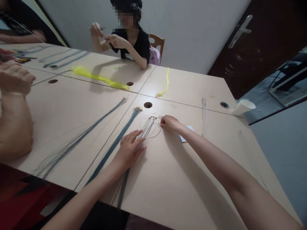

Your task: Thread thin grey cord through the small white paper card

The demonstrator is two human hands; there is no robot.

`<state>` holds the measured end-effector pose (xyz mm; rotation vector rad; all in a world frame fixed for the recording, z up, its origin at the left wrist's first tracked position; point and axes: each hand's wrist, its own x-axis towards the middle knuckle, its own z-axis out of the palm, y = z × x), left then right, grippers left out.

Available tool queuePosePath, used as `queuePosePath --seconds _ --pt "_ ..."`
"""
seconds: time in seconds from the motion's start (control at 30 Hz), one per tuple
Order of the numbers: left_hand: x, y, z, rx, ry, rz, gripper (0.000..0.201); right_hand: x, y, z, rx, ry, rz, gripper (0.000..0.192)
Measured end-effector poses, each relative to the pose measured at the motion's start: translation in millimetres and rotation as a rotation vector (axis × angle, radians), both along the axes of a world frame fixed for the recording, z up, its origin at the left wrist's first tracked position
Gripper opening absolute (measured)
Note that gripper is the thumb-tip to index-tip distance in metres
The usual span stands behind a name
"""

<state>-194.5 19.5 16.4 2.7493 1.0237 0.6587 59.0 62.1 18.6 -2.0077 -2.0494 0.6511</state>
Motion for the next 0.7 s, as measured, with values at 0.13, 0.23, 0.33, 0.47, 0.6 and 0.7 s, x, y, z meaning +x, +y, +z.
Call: queuePosePath --seconds 0.13,0.23,0.33,0.47,0.6,0.7 --pt "-6 -5 1.5 0.032 0.0 0.015 0.022 -6 -10 1.7 0.054 -0.036 0.001 0.009" --pt "-11 -7 4.1 0.047 -0.008 0.024 0.022 -7 -18 2.3 0.115 -0.034 -0.011 0.011" --pt "-16 -9 5.7 0.041 -0.012 0.033 0.021 -4 -23 0.4 0.157 -0.011 -0.033 0.016" --pt "-21 -9 5.5 0.03 -0.002 0.044 0.022 2 -23 -2.2 0.185 0.027 -0.039 0.02" --pt "-21 -7 5.4 0.023 0.009 0.045 0.022 3 -18 0.8 0.161 0.025 -0.018 0.02" --pt "-21 -7 6.4 0.032 0.017 0.048 0.022 3 -11 6.4 0.11 -0.002 0.037 0.017"
